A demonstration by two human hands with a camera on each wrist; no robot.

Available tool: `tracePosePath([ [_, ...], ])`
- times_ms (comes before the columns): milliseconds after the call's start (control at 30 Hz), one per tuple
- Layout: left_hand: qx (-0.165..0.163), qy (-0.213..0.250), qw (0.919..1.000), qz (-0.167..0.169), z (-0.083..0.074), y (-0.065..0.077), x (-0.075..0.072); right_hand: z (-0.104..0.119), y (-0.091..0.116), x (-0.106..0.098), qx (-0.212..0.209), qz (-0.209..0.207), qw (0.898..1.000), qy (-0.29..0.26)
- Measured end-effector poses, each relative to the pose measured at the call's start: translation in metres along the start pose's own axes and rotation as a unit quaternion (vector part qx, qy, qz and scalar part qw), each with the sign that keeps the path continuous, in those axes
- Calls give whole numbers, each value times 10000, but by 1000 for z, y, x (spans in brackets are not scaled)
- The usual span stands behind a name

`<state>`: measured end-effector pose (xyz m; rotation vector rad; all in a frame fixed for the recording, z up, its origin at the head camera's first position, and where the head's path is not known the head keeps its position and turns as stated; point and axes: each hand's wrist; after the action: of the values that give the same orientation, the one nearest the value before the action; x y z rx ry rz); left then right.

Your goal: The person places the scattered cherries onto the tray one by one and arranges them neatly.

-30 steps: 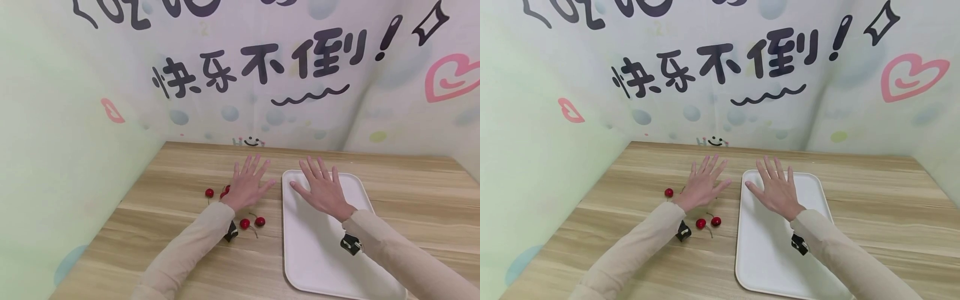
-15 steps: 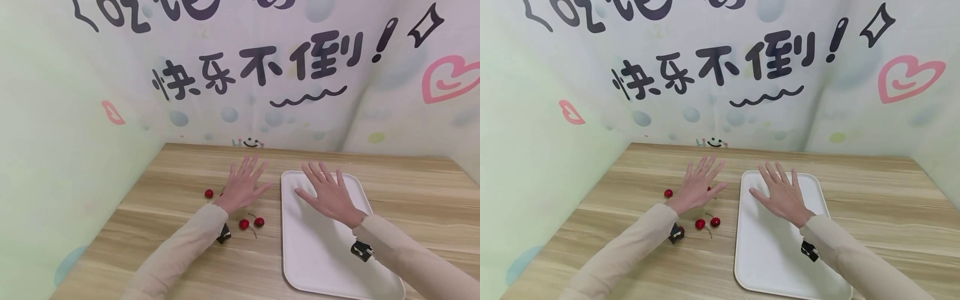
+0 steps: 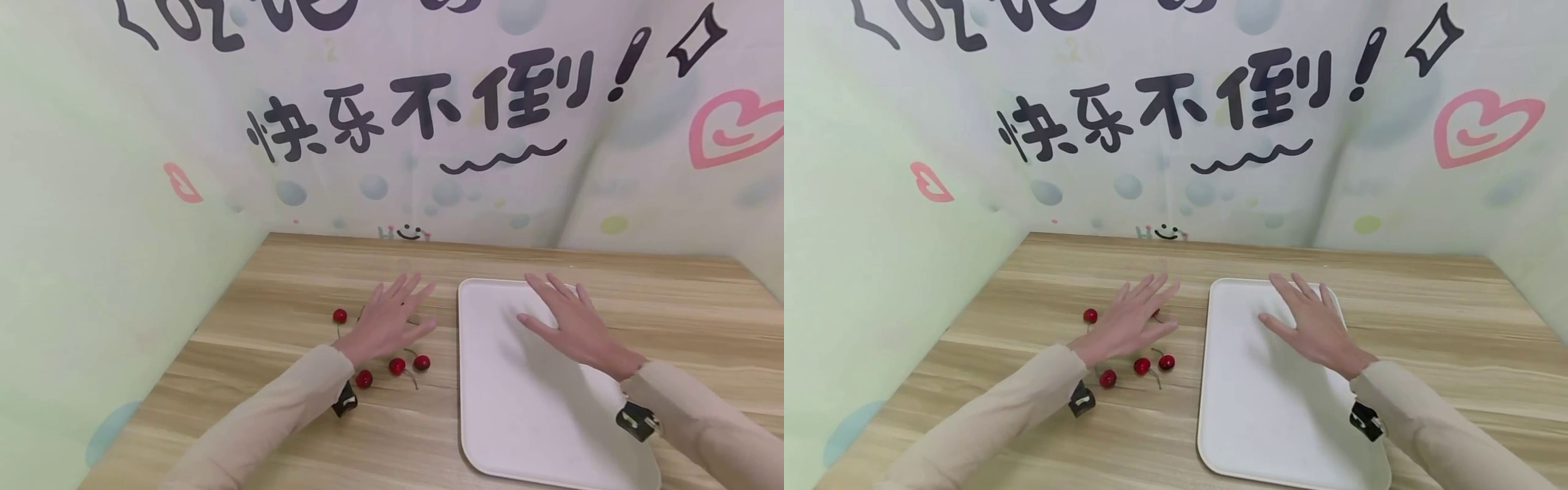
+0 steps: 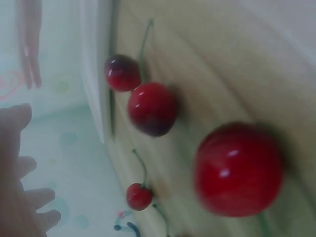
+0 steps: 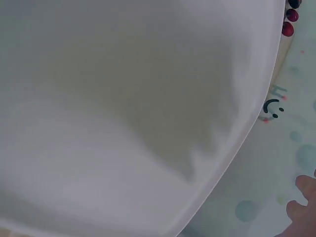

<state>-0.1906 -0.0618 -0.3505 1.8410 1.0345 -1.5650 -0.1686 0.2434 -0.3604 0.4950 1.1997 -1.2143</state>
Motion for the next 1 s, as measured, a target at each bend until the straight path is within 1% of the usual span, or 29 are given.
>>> tracePosePath([
  [133, 70, 398, 9992, 65, 2, 7, 2, -13, 3, -2, 24, -12, 9995, -312],
  [233, 17, 750, 9970, 210, 3, 11, 3, -22, 6, -4, 63, 49, 9986, -530],
  [367, -85, 1280, 9905, 502, 4, 15, 4, -34, 8, -7, 118, 74, 9964, -836],
  [500, -159, 1764, 9816, 711, 5, 17, 7, -44, 10, -11, 372, 157, 9946, -960],
  [600, -170, 1991, 9768, 771, 6, 19, 9, -50, 11, -13, 495, 103, 9944, -922],
  [800, -106, 2374, 9679, 820, 10, 21, 15, -63, 14, -14, 560, -144, 9932, -1007],
  [900, -86, 2556, 9633, 816, 12, 21, 18, -71, 16, -15, 642, -149, 9917, -1103],
  [1000, -93, 2689, 9595, 829, 15, 22, 22, -78, 17, -16, 762, -106, 9916, -1041],
])
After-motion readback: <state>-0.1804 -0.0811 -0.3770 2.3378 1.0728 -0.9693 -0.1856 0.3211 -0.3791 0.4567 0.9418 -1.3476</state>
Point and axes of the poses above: each hand's wrist, its own y-axis away from the middle knuckle, its own x-axis out of the palm, z = x × y, and after that the axes turned 1 degree about z, right-handed
